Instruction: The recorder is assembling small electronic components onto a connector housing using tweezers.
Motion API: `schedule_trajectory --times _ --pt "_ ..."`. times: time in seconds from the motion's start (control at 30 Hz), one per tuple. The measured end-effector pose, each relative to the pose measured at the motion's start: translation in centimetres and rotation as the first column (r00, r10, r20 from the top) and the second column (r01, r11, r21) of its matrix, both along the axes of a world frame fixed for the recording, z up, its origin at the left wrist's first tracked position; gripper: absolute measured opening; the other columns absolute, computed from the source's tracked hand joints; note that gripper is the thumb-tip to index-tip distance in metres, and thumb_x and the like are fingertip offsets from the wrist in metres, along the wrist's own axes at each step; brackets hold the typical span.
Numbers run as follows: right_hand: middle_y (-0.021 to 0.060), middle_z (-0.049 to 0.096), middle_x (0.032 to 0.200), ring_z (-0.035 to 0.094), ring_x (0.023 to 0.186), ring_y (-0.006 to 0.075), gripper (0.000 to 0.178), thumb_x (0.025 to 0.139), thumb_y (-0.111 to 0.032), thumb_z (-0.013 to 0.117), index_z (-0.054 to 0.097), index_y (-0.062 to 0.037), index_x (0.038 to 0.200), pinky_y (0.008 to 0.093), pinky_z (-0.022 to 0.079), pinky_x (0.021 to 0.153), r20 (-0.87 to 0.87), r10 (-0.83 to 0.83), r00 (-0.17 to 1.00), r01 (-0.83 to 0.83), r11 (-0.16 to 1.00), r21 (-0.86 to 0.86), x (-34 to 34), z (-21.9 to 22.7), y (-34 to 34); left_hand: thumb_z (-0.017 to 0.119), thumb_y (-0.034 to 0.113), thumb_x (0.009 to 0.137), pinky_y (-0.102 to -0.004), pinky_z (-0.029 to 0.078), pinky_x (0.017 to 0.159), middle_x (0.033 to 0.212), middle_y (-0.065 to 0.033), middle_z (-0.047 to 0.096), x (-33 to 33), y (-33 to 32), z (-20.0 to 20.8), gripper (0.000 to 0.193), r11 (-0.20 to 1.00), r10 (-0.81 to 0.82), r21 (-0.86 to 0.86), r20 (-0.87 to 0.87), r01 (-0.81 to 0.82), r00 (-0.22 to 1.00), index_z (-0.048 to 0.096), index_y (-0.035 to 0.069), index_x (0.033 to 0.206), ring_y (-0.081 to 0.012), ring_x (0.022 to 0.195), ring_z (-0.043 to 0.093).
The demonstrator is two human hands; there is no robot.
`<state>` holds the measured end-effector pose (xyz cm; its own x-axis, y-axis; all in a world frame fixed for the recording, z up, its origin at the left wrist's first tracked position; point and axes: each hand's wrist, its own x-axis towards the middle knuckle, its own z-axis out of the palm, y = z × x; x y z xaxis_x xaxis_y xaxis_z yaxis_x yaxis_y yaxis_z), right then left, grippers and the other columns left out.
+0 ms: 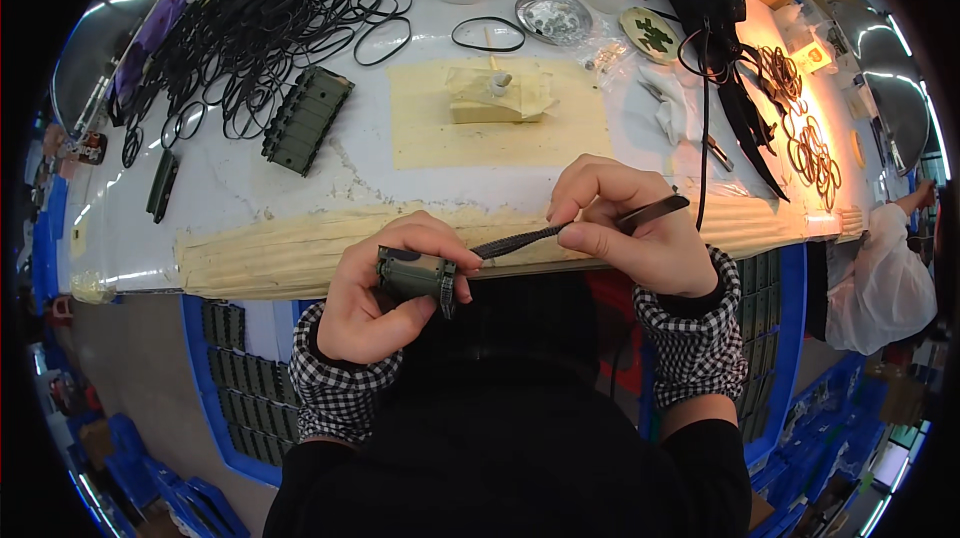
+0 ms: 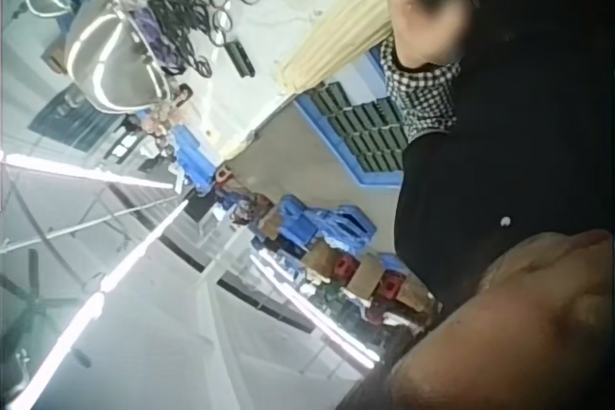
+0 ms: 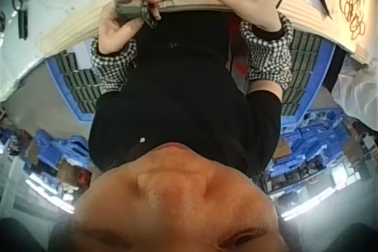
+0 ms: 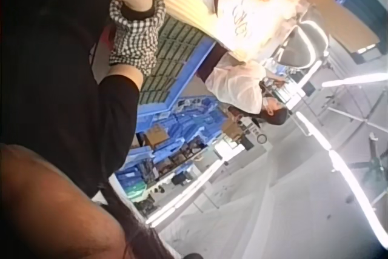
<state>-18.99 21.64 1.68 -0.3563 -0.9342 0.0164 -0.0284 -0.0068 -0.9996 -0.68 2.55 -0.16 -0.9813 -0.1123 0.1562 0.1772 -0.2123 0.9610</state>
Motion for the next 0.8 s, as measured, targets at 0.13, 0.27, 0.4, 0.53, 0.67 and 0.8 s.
schedule_trajectory --times 0.13,0.27,0.4,0.53,0.67,0.8 --pt "-0.0032 0.052 0.085 0.035 0.051 -0.0014 0.008 0.085 -0.005 0.067 0.061 -0.0016 0.09 0.0174 0.025 0.047 0.024 0.019 1.0 -0.019 1.0 0.004 0.0 -0.1 0.0 0.048 -0.003 0.068 -0.0298 0.047 0.078 0.097 -0.0125 0.055 0.1 0.1 0.0 0.038 1.0 0.017 -0.001 -0.027 -0.017 0.999 0.06 -0.006 0.104 -0.0179 0.084 0.059" --pt "0.0023 0.055 0.092 0.041 0.06 0.0002 0.007 0.084 -0.003 0.065 0.06 0.0003 0.089 0.0169 0.03 0.052 0.033 0.029 0.999 -0.031 0.998 0.05 0.1 0.4 0.0 0.051 -0.001 0.071 -0.0307 0.048 0.078 0.097 -0.013 0.056 -0.2 -0.2 -0.3 0.036 0.999 0.036 0.01 -0.045 -0.036 0.998 0.059 -0.008 0.105 -0.0184 0.085 0.059" --pt "0.0062 0.059 0.092 0.045 0.063 0.0022 0.009 0.084 -0.004 0.064 0.06 0.002 0.089 0.0169 0.034 0.055 0.063 0.086 0.994 -0.089 0.995 0.054 0.3 0.5 -0.2 0.052 0.0 0.073 -0.0333 0.05 0.081 0.101 -0.0144 0.056 -0.3 0.3 -0.7 0.037 0.98 0.124 0.156 0.034 -0.128 0.992 0.056 -0.009 0.109 -0.0195 0.088 0.06" --pt "0.0 0.061 0.077 0.042 0.055 0.0007 0.013 0.088 -0.012 0.065 0.062 0.0006 0.092 0.0162 0.032 0.051 0.365 -0.015 0.931 -0.006 0.998 0.057 1.4 -0.4 -0.6 0.057 0.01 0.073 -0.0347 0.051 0.077 0.103 -0.0172 0.056 -0.7 1.2 -0.3 0.048 0.942 0.193 0.243 0.164 -0.229 0.967 0.049 -0.01 0.117 -0.0217 0.085 0.06" --pt "0.0033 0.063 0.077 0.046 0.056 0.0034 0.018 0.088 -0.015 0.064 0.062 0.0014 0.095 0.0172 0.036 0.052 0.538 -0.037 0.842 0.026 0.999 0.027 1.5 -0.5 -1.0 0.056 0.009 0.073 -0.036 0.051 0.078 0.105 -0.018 0.056 -0.5 0.9 -0.7 0.052 0.902 0.179 0.356 0.208 -0.245 0.962 0.047 -0.01 0.12 -0.0221 0.087 0.06" --pt "0.0041 0.064 0.078 0.047 0.057 0.0038 0.019 0.088 -0.017 0.065 0.062 0.0006 0.095 0.0172 0.037 0.053 0.595 -0.038 0.803 0.018 0.999 0.039 1.5 -0.7 -1.0 0.052 0.006 0.073 -0.0368 0.05 0.081 0.108 -0.0203 0.057 -0.3 0.4 -1.1 0.05 0.856 0.137 0.481 0.142 -0.189 0.98 0.048 -0.011 0.12 -0.0231 0.089 0.06"
